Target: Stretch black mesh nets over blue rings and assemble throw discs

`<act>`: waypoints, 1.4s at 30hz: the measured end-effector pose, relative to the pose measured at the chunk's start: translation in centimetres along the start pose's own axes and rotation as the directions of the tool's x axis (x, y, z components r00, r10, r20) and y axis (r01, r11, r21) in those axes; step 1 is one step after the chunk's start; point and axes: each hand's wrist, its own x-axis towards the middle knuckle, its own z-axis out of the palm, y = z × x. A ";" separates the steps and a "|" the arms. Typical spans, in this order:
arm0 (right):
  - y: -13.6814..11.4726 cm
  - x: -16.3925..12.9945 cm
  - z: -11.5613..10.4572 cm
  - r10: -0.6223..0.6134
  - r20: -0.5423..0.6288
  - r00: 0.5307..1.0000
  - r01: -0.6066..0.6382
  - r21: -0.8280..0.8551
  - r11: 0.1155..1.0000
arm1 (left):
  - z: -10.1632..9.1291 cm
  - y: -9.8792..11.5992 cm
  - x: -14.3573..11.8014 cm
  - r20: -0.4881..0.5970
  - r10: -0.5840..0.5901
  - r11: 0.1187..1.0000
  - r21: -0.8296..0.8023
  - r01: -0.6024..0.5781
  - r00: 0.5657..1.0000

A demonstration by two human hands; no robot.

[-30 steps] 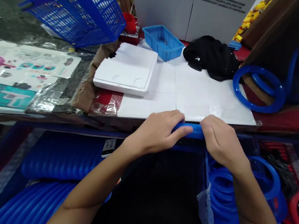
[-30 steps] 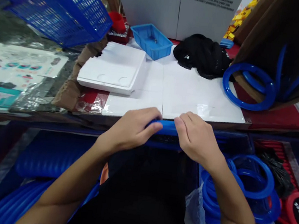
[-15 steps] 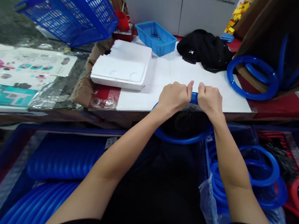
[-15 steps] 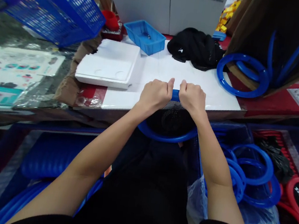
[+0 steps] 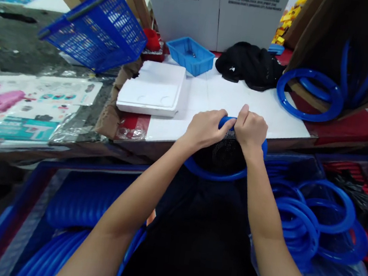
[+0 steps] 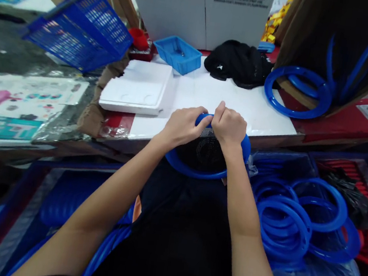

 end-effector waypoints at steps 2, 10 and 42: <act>-0.3 -1.0 -1.4 -0.021 -0.017 1.000 0.021 -0.018 1.000 | -1.6 -0.6 -0.9 0.090 0.084 0.994 -0.082 -0.076 0.992; 2.2 -3.8 -7.0 -0.326 0.349 0.879 0.275 0.188 0.943 | -3.2 -0.3 -2.9 0.148 0.202 0.959 -0.229 -0.165 0.968; -1.6 -3.2 -0.2 0.002 -0.170 0.985 -0.022 -0.118 0.993 | -3.3 4.3 0.0 0.026 -0.038 0.990 0.140 0.034 0.999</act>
